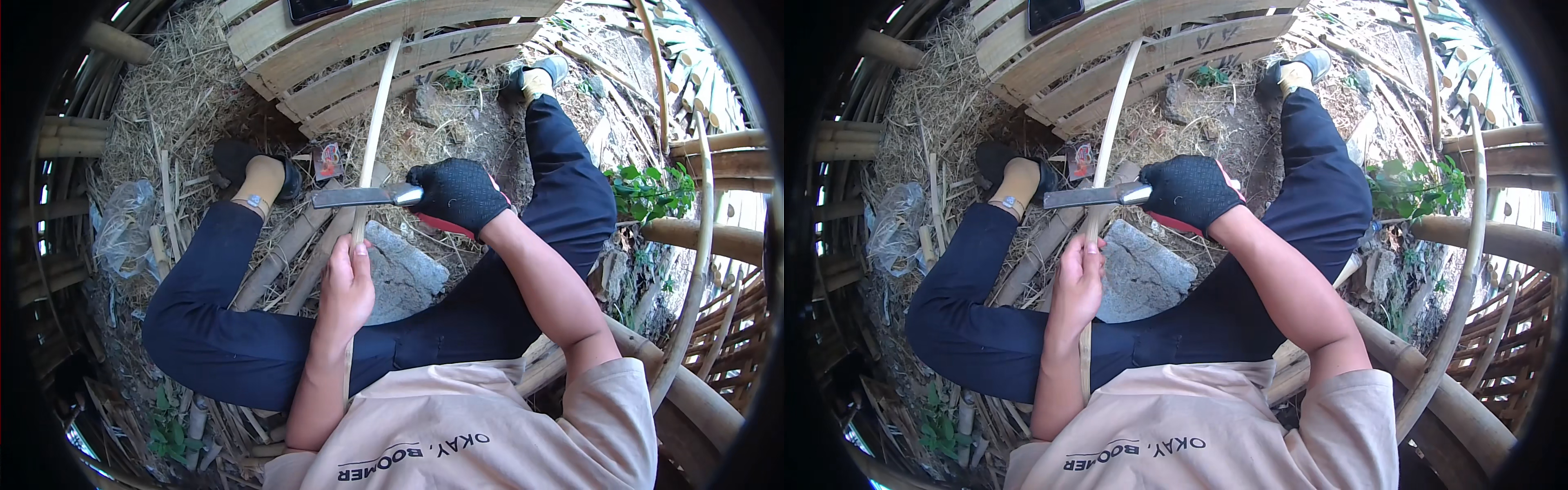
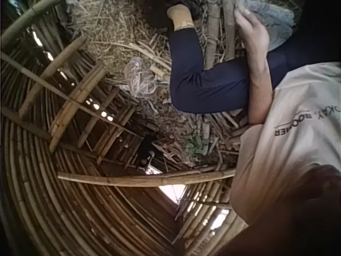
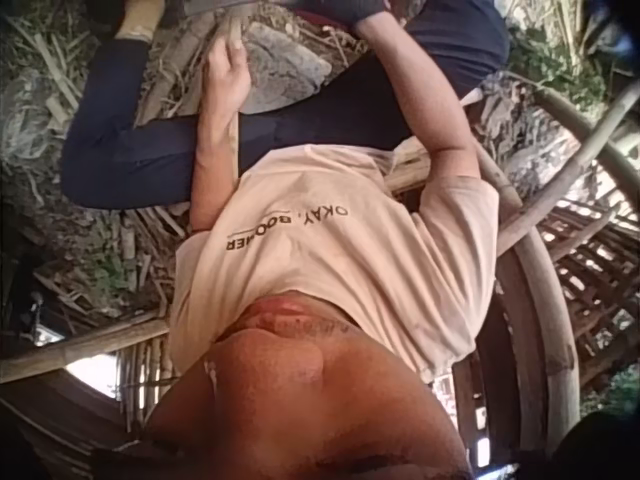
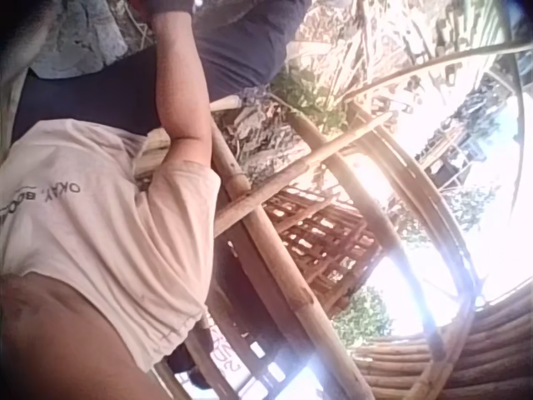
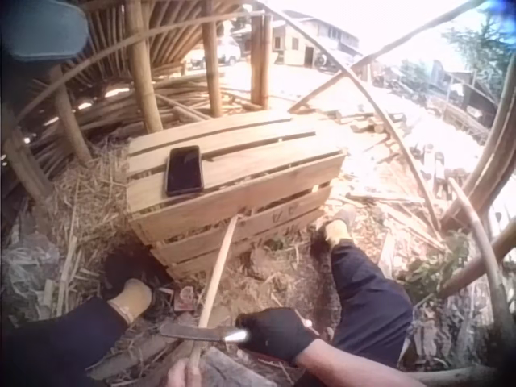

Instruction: The person scrapes a thin bamboo stick with a knife, holding the stick by hand and moving the blade along its length.

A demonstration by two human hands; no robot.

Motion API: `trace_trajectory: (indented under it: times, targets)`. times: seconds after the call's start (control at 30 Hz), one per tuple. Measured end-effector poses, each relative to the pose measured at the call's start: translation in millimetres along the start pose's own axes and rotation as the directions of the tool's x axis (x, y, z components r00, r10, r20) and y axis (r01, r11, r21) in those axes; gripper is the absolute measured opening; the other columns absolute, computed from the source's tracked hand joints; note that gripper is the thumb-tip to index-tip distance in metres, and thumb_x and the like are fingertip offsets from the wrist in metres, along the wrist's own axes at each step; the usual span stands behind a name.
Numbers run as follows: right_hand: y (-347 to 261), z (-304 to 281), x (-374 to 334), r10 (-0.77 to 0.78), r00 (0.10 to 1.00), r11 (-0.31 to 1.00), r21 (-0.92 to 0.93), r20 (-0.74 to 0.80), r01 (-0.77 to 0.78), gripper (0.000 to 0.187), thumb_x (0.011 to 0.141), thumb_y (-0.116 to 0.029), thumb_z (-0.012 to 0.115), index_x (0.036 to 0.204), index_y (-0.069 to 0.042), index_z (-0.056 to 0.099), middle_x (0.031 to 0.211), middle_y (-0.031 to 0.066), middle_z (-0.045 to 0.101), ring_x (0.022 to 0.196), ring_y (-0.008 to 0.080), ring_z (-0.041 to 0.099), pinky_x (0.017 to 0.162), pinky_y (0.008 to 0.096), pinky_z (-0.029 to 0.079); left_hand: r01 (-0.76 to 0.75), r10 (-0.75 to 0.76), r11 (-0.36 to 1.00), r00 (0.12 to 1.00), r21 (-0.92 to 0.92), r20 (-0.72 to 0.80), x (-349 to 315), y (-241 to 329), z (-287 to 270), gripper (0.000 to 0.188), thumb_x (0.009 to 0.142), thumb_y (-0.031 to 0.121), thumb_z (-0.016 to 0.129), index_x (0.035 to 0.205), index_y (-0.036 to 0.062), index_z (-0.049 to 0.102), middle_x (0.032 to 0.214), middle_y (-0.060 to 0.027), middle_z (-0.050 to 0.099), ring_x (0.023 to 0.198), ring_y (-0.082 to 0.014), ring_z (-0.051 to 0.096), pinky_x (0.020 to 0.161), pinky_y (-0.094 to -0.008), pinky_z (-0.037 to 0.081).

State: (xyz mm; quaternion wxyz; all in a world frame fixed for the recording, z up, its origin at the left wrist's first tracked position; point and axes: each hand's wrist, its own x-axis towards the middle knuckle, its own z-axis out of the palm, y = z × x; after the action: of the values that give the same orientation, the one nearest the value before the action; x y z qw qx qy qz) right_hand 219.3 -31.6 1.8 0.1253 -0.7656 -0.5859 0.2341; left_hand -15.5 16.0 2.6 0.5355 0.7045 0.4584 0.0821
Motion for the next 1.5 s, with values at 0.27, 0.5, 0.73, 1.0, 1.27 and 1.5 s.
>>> trace_trajectory:
  times: [0.27, 0.5, 0.73, 1.0, 1.27, 1.5]
  targets:
    - [-6.5, 3.9, 0.4, -0.016, 0.996, 1.0, -0.012, 0.09, 0.017, 0.027, 0.084, -0.037, 0.072, 0.1, -0.016, 0.075, 0.084, 0.0168, 0.073, 0.081, 0.0378, 0.071, 0.075, 0.0477, 0.057, -0.192, 0.233, 0.932, 0.967, 0.309, -0.101, -4.0, 4.4, 9.0, 0.021, 0.103, 0.006, 0.045, 0.12, -0.0055, 0.049, 0.101, -0.0324, 0.066, 0.095, -0.0521, 0.063, 0.08, -0.0597, 0.047]
    - [0.8, 27.5, 8.5, 0.001, 0.997, 0.998, -0.068, 0.077, 0.004, 0.017, 0.081, -0.028, 0.067, 0.09, -0.015, 0.074, 0.078, 0.0167, 0.071, 0.076, 0.038, 0.071, 0.071, 0.0473, 0.057, -0.143, 0.225, 0.9, 0.962, 0.413, -0.156, -5.0, 5.5, 19.1, 0.019, 0.1, 0.001, 0.044, 0.116, -0.0072, 0.049, 0.089, -0.0361, 0.065, 0.083, -0.0529, 0.065, 0.07, -0.0583, 0.049]
    - [7.3, 36.5, 17.4, -0.049, 0.999, 0.993, -0.107, -0.005, 0.048, 0.015, 0.079, -0.026, 0.068, 0.086, -0.015, 0.074, 0.073, 0.0161, 0.07, 0.071, 0.0375, 0.071, 0.067, 0.0475, 0.056, -0.117, 0.183, 0.915, 0.973, 0.387, -0.138, -5.1, 8.6, 15.4, 0.019, 0.098, -0.001, 0.044, 0.114, -0.0083, 0.049, 0.089, -0.0366, 0.065, 0.085, -0.053, 0.065, 0.07, -0.0589, 0.05]
    - [4.9, 32.9, 19.2, -0.027, 1.0, 0.988, -0.153, 0.013, 0.028, 0.021, 0.08, -0.024, 0.068, 0.096, -0.019, 0.079, 0.08, 0.0117, 0.075, 0.077, 0.0312, 0.075, 0.068, 0.0436, 0.058, -0.139, 0.207, 0.92, 0.966, 0.367, -0.152, -4.8, 5.8, 16.3, 0.018, 0.098, -0.001, 0.043, 0.113, -0.0084, 0.05, 0.093, -0.0374, 0.065, 0.089, -0.0533, 0.065, 0.076, -0.0584, 0.051]
    - [6.8, 35.6, 19.6, -0.035, 0.998, 0.993, -0.119, -0.048, 0.029, 0.014, 0.077, -0.022, 0.069, 0.087, -0.013, 0.073, 0.074, 0.0154, 0.07, 0.072, 0.036, 0.072, 0.066, 0.0466, 0.056, -0.136, 0.2, 0.93, 0.966, 0.342, -0.162, -4.2, 4.1, 16.0, 0.019, 0.097, -0.001, 0.043, 0.114, -0.0079, 0.051, 0.098, -0.0375, 0.066, 0.094, -0.0529, 0.065, 0.08, -0.0582, 0.05]
    - [4.4, 30.2, 20.2, -0.015, 0.999, 0.985, -0.173, -0.043, 0.007, 0.016, 0.079, -0.023, 0.068, 0.092, -0.018, 0.076, 0.077, 0.012, 0.073, 0.073, 0.0323, 0.074, 0.065, 0.0445, 0.057, -0.152, 0.216, 0.926, 0.964, 0.346, -0.156, -4.8, 6.4, 15.0, 0.02, 0.097, -0.003, 0.044, 0.114, -0.0081, 0.05, 0.098, -0.0371, 0.066, 0.094, -0.0528, 0.065, 0.081, -0.0581, 0.051]
